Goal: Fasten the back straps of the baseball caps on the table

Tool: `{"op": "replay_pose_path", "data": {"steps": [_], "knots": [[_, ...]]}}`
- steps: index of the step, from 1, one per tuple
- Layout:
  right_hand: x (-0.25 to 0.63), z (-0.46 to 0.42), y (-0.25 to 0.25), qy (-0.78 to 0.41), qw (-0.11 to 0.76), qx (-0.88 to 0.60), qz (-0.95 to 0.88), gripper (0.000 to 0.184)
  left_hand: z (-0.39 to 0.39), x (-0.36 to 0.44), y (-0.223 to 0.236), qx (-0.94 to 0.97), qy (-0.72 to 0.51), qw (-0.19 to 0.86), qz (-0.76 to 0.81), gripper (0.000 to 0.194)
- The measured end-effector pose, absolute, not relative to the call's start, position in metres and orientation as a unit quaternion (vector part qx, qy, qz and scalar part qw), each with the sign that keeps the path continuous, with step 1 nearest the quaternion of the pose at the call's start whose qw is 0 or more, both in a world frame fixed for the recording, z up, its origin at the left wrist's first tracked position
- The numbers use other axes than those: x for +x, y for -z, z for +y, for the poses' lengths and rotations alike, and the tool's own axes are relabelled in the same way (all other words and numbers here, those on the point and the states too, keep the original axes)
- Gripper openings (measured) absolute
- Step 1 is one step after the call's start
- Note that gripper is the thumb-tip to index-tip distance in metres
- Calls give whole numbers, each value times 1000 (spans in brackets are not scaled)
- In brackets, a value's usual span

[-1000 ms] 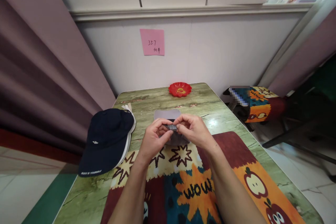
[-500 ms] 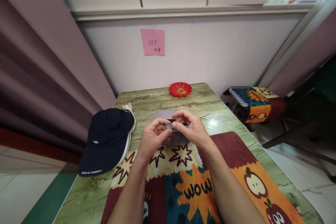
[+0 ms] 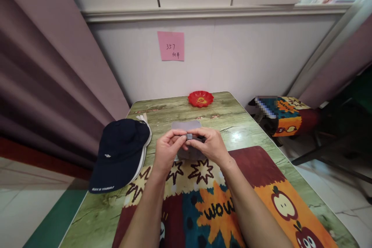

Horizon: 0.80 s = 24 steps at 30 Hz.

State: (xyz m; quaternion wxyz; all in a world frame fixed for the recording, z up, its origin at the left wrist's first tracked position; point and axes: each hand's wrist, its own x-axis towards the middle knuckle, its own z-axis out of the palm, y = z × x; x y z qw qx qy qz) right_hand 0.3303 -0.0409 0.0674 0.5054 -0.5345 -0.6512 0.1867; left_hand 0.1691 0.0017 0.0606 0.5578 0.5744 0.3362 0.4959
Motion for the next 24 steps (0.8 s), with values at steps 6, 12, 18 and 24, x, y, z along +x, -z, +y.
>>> {"op": "replay_pose_path", "data": {"steps": [6,12,18,24], "knots": [[327,-40,-65,-110,502,-553,-656,17,1,172,-59,619,-534,442,370,14],[329,-40,-67,-81,481,-571,-661,15,1,166,-64,605,-491,484,400,15],[328,-40,-64,-64,465,-565,-678,15,-2,163,-69,607,-439,522,408,16],[324,-39,-63,-96,459,-546,-694,24,-2,166,-69,609,-413,562,377,27]]}}
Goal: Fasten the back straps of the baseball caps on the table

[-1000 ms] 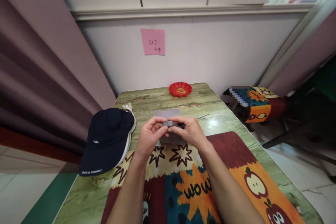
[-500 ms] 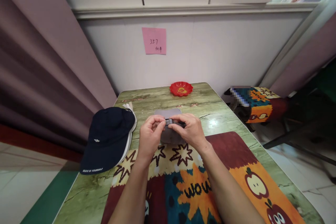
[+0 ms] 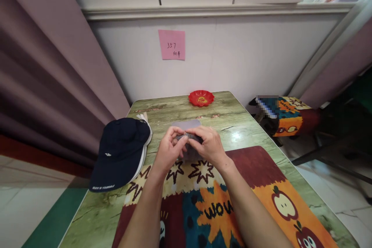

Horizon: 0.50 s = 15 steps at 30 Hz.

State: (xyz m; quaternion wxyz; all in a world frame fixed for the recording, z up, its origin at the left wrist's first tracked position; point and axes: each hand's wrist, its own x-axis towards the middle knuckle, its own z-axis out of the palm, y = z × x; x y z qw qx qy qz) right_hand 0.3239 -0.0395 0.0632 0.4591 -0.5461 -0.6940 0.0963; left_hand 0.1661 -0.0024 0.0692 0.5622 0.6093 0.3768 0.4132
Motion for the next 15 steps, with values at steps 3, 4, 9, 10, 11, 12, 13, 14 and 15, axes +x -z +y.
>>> {"op": "replay_pose_path", "data": {"steps": [3,4,9,10,11,12,13,14,15], "knots": [[328,-40,-65,-182,468,-552,-666,39,0,164,-68,616,-408,560,375,28],[330,-41,-65,-223,463,-550,-659,44,1,163,-67,614,-409,563,374,27],[341,-40,-64,-361,451,-523,-627,20,6,160,-61,599,-408,590,355,22],[341,-39,-63,-369,462,-519,-617,19,6,160,-61,595,-408,596,352,22],[342,-38,-62,-372,472,-516,-610,19,6,160,-60,591,-410,600,350,21],[342,-37,-61,-374,478,-514,-606,19,6,160,-60,588,-413,601,349,21],[342,-37,-60,-373,482,-512,-605,19,6,160,-60,589,-418,598,348,21],[342,-36,-59,-370,485,-511,-605,19,6,160,-61,593,-421,592,347,21],[342,-35,-59,-365,488,-510,-606,19,6,161,-61,601,-422,584,346,23]]}}
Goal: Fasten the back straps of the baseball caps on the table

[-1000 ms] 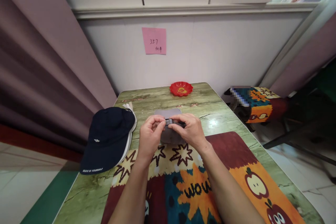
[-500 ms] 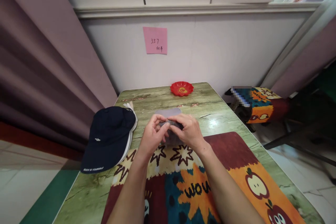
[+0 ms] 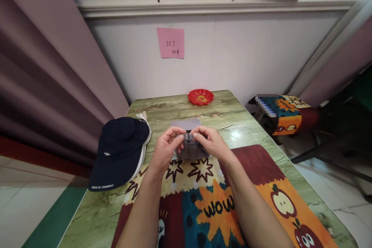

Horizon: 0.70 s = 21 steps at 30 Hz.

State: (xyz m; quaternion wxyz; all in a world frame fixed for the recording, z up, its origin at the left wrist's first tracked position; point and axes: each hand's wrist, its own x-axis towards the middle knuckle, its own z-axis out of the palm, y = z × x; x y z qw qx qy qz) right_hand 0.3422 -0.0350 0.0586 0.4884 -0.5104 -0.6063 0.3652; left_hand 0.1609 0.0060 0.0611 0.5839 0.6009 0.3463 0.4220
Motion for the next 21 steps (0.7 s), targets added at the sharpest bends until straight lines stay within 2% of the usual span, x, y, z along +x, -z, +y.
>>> {"op": "replay_pose_path", "data": {"steps": [4,8,11,14,21], "knots": [[343,-34,-58,-343,494,-512,-613,20,4,163,-64,649,-425,524,352,31],[342,-35,-59,-336,493,-514,-616,20,1,164,-67,730,-423,366,391,21],[342,-35,-59,-331,494,-512,-620,18,1,163,-69,766,-413,302,390,18],[340,-34,-58,-326,496,-511,-622,18,3,161,-69,760,-428,304,383,16],[335,-34,-58,-320,490,-525,-618,19,6,162,-64,720,-444,383,371,18]]}}
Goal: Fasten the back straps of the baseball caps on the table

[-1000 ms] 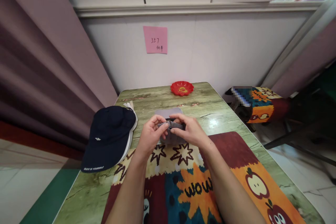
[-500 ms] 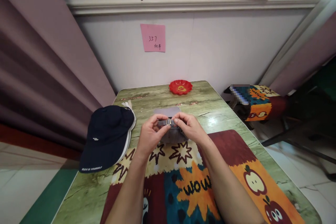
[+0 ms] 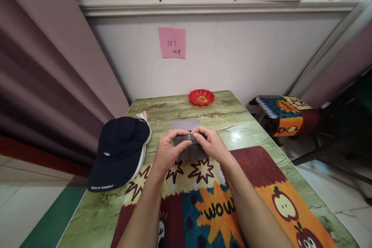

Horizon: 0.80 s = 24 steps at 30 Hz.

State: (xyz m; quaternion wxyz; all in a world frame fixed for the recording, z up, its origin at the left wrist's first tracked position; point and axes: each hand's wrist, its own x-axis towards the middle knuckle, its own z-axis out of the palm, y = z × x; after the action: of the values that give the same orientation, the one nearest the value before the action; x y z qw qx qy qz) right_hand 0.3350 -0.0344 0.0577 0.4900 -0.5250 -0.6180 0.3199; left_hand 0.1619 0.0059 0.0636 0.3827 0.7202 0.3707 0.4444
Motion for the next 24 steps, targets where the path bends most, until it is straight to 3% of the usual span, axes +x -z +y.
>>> {"op": "replay_pose_path", "data": {"steps": [9,16,24], "knots": [[333,-35,-55,-339,495,-512,-615,24,6,161,-68,735,-469,333,359,17],[326,-32,-54,-398,523,-477,-584,26,5,164,-67,689,-461,418,371,19],[319,-32,-50,-320,530,-531,-579,22,5,166,-61,689,-468,405,377,17]]}}
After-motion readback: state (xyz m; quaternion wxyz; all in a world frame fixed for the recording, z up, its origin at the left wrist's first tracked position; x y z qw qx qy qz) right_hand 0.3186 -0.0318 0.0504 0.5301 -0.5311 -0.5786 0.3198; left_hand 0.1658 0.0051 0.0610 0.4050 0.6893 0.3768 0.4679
